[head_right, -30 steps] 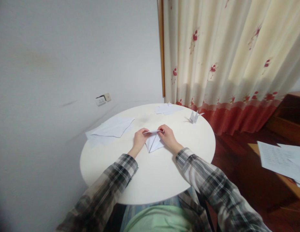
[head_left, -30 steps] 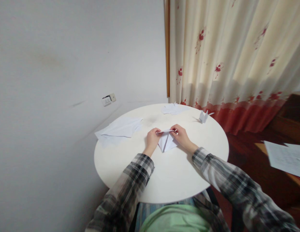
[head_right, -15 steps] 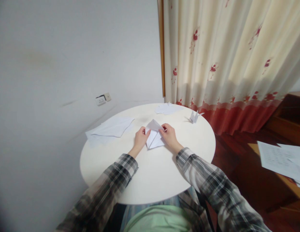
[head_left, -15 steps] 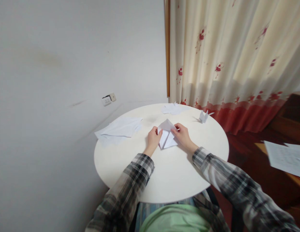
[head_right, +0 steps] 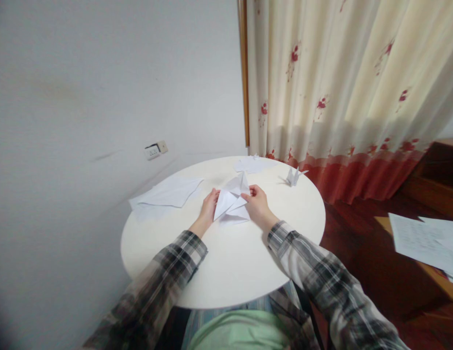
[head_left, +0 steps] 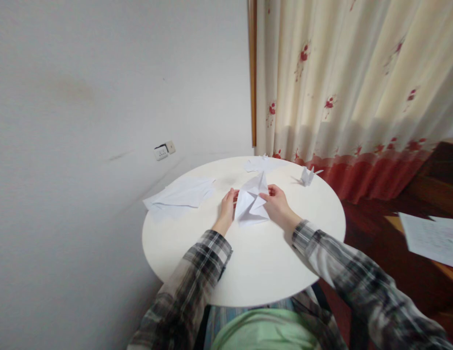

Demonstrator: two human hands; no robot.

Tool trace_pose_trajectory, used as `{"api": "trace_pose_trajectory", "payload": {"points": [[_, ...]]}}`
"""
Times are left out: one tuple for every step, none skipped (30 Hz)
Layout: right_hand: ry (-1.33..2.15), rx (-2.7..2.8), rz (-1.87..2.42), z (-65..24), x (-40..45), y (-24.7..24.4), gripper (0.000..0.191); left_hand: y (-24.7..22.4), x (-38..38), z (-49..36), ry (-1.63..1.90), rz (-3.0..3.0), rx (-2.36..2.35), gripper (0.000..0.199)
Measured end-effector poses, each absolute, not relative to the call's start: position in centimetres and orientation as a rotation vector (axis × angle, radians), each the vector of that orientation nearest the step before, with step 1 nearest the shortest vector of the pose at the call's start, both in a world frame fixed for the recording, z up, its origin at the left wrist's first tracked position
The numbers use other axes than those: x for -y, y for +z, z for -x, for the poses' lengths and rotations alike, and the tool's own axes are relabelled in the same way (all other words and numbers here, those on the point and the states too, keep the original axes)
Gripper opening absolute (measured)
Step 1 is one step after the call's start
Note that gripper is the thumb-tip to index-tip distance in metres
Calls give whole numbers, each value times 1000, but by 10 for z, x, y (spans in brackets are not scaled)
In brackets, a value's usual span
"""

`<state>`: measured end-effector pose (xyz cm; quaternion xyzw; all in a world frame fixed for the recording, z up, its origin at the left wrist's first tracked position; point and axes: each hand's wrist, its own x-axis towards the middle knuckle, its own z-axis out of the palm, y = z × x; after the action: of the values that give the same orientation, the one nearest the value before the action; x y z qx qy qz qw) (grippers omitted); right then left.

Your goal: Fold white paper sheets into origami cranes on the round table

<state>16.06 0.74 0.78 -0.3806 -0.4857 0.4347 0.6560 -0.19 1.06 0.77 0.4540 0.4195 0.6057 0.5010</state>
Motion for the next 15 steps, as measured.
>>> {"api": "trace_pose_trajectory", "payload": {"points": [[1025,1082,843,-160,-7,9,31,6,-11,2,1441,-1061,-949,49],[1059,1070,827,-160,-5,10,32,5,-11,2,1414,-1032,-899,50],[1088,1066,817,-159,-4,11,33,4,-11,1,1385,-1013,-862,50],[1109,1068,810,-159,-3,12,33,4,-10,1,1361,-1004,-839,49],[1125,1071,808,-159,-2,12,33,4,-10,0,1343,-1005,-823,48],[1136,1074,809,-159,-1,13,33,4,-9,0,1331,-1014,-814,47],[1143,1076,810,-159,0,13,34,4,-9,-1,1324,-1028,-807,46],[1147,1077,810,-159,1,13,34,4,-8,-1,1318,-1045,-801,46],[1148,1078,810,-159,1,14,33,4,-8,-1,1311,-1063,-796,46],[1146,1078,811,-159,1,14,34,4,-8,-2,1306,-1078,-793,47],[1142,1077,812,-159,1,14,34,4,-8,-2,1302,-1091,-796,47],[1140,1075,813,-159,1,14,33,4,-8,-2,1302,-1099,-807,47],[1138,1072,815,-159,2,14,33,5,-7,-2,1303,-1108,-823,47],[1139,1070,818,-159,2,15,33,5,-7,-2,1303,-1119,-843,46],[1143,1068,821,-158,2,15,33,5,-6,-2,1301,-1130,-864,45]]}}
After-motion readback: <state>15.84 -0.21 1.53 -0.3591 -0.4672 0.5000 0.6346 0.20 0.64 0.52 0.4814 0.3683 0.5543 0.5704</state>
